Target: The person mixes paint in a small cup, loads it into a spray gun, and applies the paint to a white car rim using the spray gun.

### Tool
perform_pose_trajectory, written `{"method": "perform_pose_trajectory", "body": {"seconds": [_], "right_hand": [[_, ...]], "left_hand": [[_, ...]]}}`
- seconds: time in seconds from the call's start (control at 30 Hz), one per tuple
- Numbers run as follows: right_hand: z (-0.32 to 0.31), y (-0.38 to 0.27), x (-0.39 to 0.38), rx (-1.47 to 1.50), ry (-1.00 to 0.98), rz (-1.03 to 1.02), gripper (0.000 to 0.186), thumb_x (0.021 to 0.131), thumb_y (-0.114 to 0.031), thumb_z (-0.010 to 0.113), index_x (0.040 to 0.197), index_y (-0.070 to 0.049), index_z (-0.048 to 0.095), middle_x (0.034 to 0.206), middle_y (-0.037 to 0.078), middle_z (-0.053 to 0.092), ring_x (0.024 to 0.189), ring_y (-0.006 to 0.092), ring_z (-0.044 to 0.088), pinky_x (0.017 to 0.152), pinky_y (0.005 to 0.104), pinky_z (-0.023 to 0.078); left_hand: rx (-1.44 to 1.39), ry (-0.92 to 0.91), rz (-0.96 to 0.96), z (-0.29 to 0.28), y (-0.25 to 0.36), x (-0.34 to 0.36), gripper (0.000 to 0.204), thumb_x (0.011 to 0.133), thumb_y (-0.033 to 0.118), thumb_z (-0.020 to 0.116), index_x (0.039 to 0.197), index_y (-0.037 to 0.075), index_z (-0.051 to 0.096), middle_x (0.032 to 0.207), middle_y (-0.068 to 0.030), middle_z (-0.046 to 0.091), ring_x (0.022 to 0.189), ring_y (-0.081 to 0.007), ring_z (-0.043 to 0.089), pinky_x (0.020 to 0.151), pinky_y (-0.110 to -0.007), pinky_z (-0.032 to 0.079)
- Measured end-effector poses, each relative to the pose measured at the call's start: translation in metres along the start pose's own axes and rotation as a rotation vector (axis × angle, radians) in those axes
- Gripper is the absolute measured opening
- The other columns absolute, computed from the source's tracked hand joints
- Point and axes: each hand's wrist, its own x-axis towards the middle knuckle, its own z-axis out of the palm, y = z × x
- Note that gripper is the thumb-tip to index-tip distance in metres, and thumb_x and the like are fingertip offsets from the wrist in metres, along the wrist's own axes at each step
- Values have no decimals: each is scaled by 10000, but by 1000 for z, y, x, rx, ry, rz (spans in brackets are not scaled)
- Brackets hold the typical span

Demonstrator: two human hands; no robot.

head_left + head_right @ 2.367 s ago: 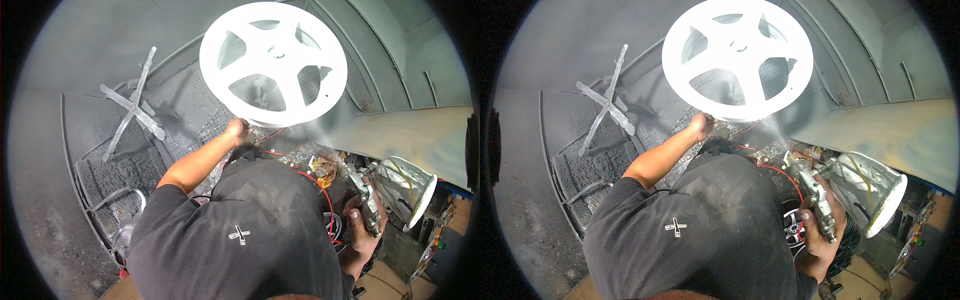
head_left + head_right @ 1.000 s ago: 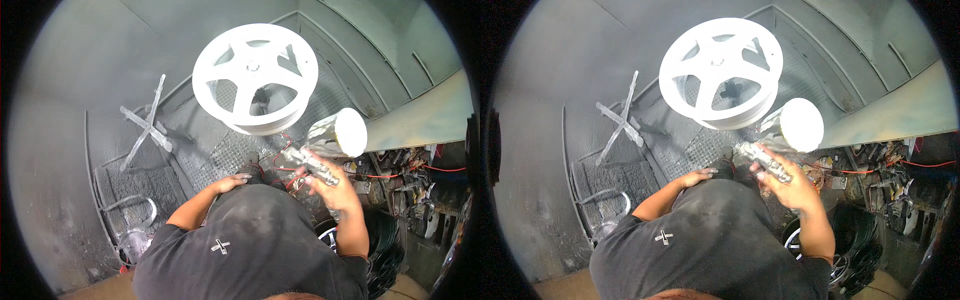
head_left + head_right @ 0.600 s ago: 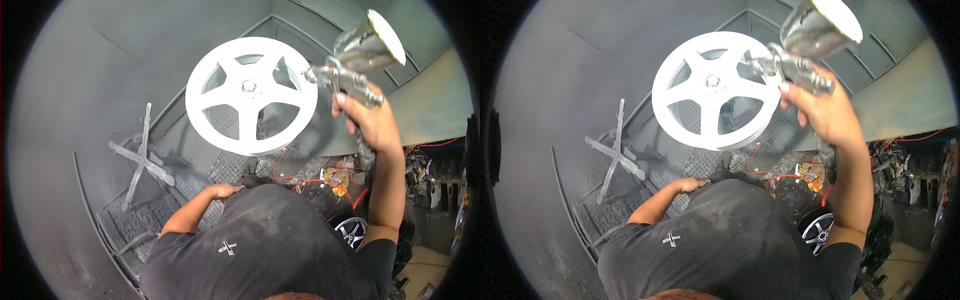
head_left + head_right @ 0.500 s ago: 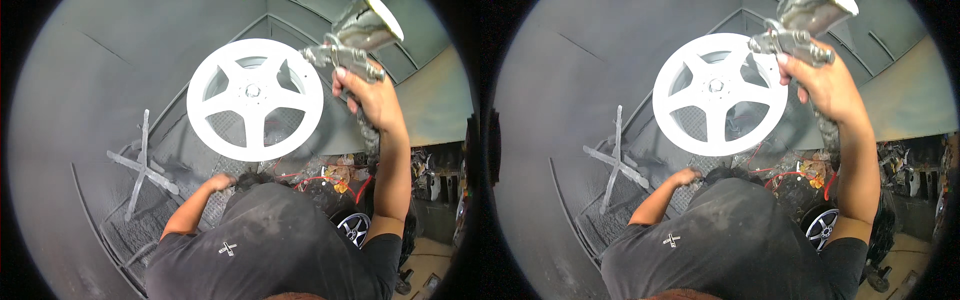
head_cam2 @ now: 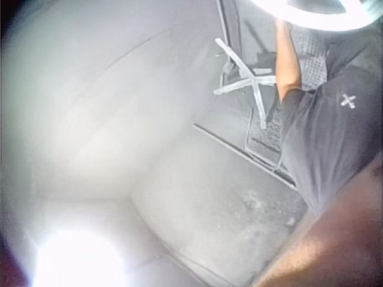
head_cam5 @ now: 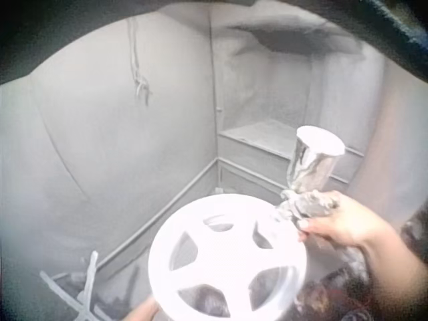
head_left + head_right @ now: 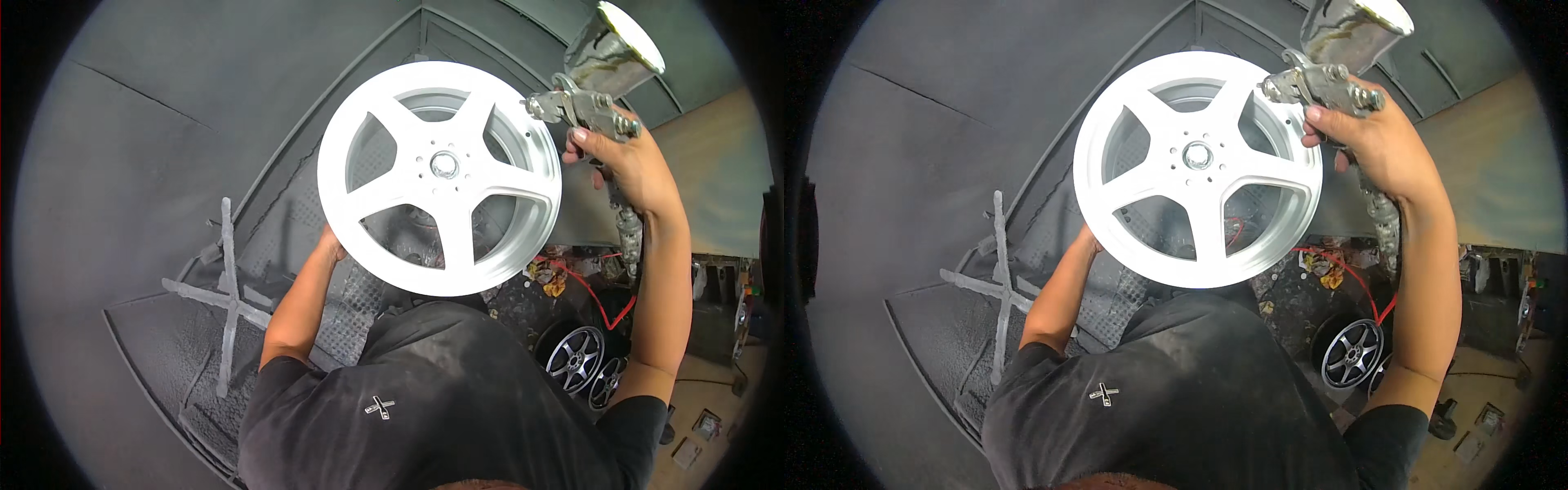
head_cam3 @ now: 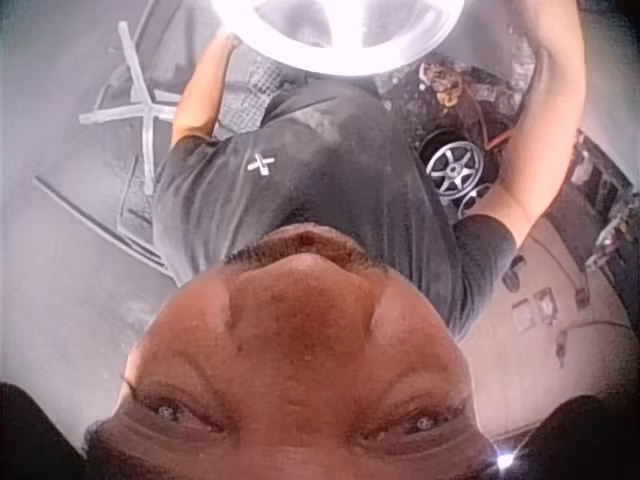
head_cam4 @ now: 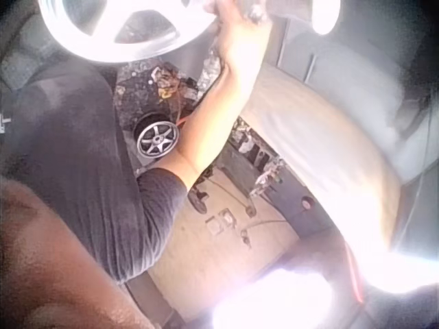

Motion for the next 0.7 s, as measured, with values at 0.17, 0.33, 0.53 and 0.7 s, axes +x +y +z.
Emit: {"method": "perform_pose_trajectory", "body": {"seconds": [0.17,0.33,0.53,0.7], "right_hand": [[8,-3,-9,46,-43,2,196,937,-253,669,919,-58,654,725,-7,642,624,66,563,504,242,429],[30,-12,-13,-41,-60,-24,223,941,-146,668,1115,-6,662,718,-9,607,632,60,525,552,242,433],[36,-2,-28,-25,-3,-110,469,916,-69,669,1363,21,557,829,21,659,707,71,557,599,236,445],[39,-22,-41,63,-232,142,518,894,-97,715,1375,12,556,872,49,677,767,101,597,705,258,491]], "left_hand": [[-172,14,1,24,-10,-20,301,1017,243,551,1210,19,607,933,-97,685,793,-219,687,703,-370,589],[-143,81,24,37,-39,-47,326,1021,265,546,1245,33,591,1003,-73,675,823,-197,660,688,-359,562],[-76,139,-92,47,-82,-72,282,1016,245,544,1209,49,605,993,-64,673,827,-188,659,685,-343,544],[-63,126,-175,74,-100,-91,270,1029,261,518,1195,69,608,1091,-76,687,937,-206,685,755,-361,568]]}}
